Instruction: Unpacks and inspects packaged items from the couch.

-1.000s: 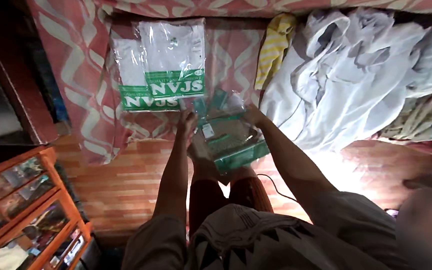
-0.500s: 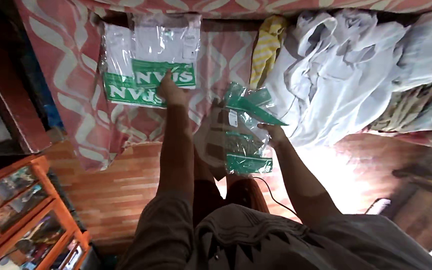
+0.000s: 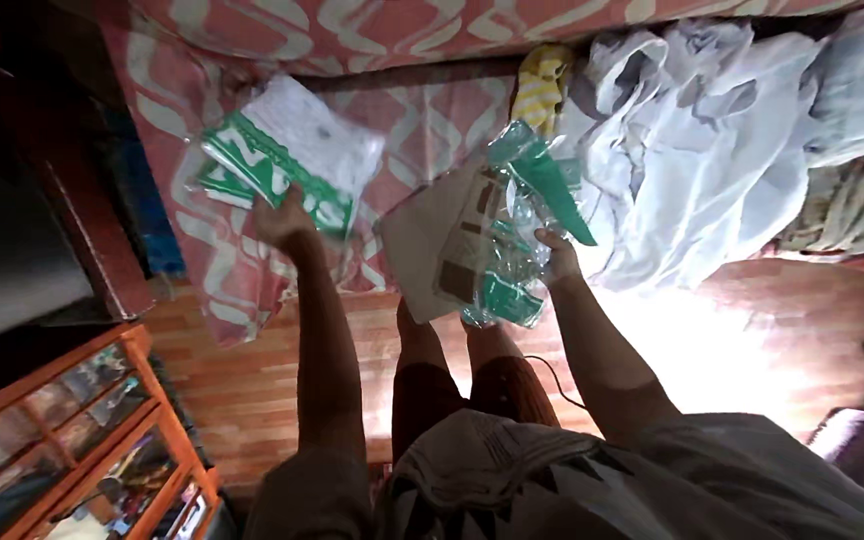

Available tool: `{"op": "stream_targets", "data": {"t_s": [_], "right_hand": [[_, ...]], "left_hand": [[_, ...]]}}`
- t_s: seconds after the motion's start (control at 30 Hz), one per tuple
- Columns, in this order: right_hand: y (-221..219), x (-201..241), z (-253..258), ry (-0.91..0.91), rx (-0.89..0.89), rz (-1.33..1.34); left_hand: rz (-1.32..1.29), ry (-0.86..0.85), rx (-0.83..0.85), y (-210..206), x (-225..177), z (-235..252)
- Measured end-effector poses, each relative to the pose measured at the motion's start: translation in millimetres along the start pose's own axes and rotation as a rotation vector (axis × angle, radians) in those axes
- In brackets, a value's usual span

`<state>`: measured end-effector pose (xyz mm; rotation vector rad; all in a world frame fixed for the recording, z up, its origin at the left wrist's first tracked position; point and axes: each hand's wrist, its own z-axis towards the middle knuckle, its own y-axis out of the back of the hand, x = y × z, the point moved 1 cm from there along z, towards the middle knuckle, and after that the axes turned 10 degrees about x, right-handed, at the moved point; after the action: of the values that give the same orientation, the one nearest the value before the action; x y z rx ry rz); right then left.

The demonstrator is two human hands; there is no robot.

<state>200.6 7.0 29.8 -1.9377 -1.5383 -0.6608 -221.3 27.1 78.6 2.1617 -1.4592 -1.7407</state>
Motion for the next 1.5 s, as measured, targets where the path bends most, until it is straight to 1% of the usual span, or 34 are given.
{"op": "stream_targets", "data": {"t_s": [0.07,0.1,0.13,0.2,0.27,0.3,0.33,0.4,0.43,0.5,0.53,0.57,0.6,0.67,0.7,0.73,0.77,0.83,0.87,0.93,1.0,1.03,1.07,1.1,1.2,1.3,1.37,1.4,1.43,1.5], "right_hand": [[-39,-7,13,-0.012,-0.015,0.004],[-65,-11,21,-0.027,-0.002,0.0],[-93,-17,30,-0.032,0.005,-0.013],[-153,-31,48,-0.1,0.082,-0.068],[-204,-55,77,-0.126,0.097,-0.196],[-225,-65,90,-0.123,0.088,-0.24],[-244,-70,98,-0.151,0.099,-0.215],[-264,-75,106,-0.27,0.148,-0.136],[-266,-68,103,-0.314,0.194,-0.082],[-258,-45,89,-0.348,0.33,0.011],[-251,-32,80,-0.341,0.369,-0.048],[-244,-22,72,-0.3,0.391,-0.209],[-234,-13,68,-0.267,0.452,-0.433],[-217,7,63,-0.236,0.556,-0.984],[-213,16,60,-0.212,0.543,-1.169],[-211,20,62,-0.182,0.483,-1.265],[-211,22,65,-0.169,0.4,-1.294],[-214,22,70,-0.19,0.281,-1.175],[-215,21,72,-0.21,0.251,-1.016],[-217,4,84,-0.192,0.204,-0.602],[-224,-23,96,-0.102,0.15,-0.145],[-226,-31,98,-0.08,0.161,0.043],[-226,-34,96,-0.073,0.178,0.16],[-222,-34,91,-0.074,0.205,0.18],[-209,-24,73,-0.105,0.247,-0.016],[-192,-7,63,-0.158,0.332,-0.062],[-186,8,56,-0.123,0.318,-0.09],[-183,20,43,-0.097,0.321,-0.09],[-181,37,24,-0.061,0.375,-0.091],[-169,75,-24,0.037,0.612,-0.13]], "left_hand": [[0.361,-0.254,-0.027,63,-26,-43],[0.469,-0.339,-0.048,95,-35,-64],[0.51,-0.322,-0.071,125,-45,-83],[0.452,-0.387,-0.196,175,-57,-110],[0.374,-0.389,-0.254,207,-68,-133],[0.348,-0.382,-0.272,218,-72,-142],[0.344,-0.381,-0.283,226,-73,-149],[0.383,-0.381,-0.261,236,-71,-158],[0.406,-0.373,-0.237,237,-69,-161],[0.428,-0.303,-0.17,231,-64,-164],[0.409,-0.256,-0.126,225,-64,-165],[0.382,-0.215,-0.086,218,-63,-166],[0.355,-0.18,-0.049,210,-63,-166],[0.309,-0.138,0.001,193,-62,-170],[0.289,-0.122,0.018,184,-64,-173],[0.276,-0.108,0.029,177,-68,-178],[0.273,-0.11,0.035,171,-70,-182],[0.282,-0.144,0.028,164,-70,-191],[0.289,-0.16,0.021,162,-69,-195],[0.288,-0.183,0.001,161,-65,-202],[0.272,-0.215,-0.03,163,-59,-205],[0.264,-0.227,-0.046,164,-56,-206],[0.252,-0.233,-0.057,166,-54,-208],[0.241,-0.234,-0.066,167,-52,-208],[0.19,-0.225,-0.062,167,-52,-212],[0.133,-0.21,-0.018,160,-59,-217],[0.11,-0.177,0.015,155,-67,-223],[0.109,-0.163,0.028,155,-71,-227],[0.098,-0.16,0.054,155,-75,-231],[0.052,-0.173,0.12,155,-85,-239]]}}
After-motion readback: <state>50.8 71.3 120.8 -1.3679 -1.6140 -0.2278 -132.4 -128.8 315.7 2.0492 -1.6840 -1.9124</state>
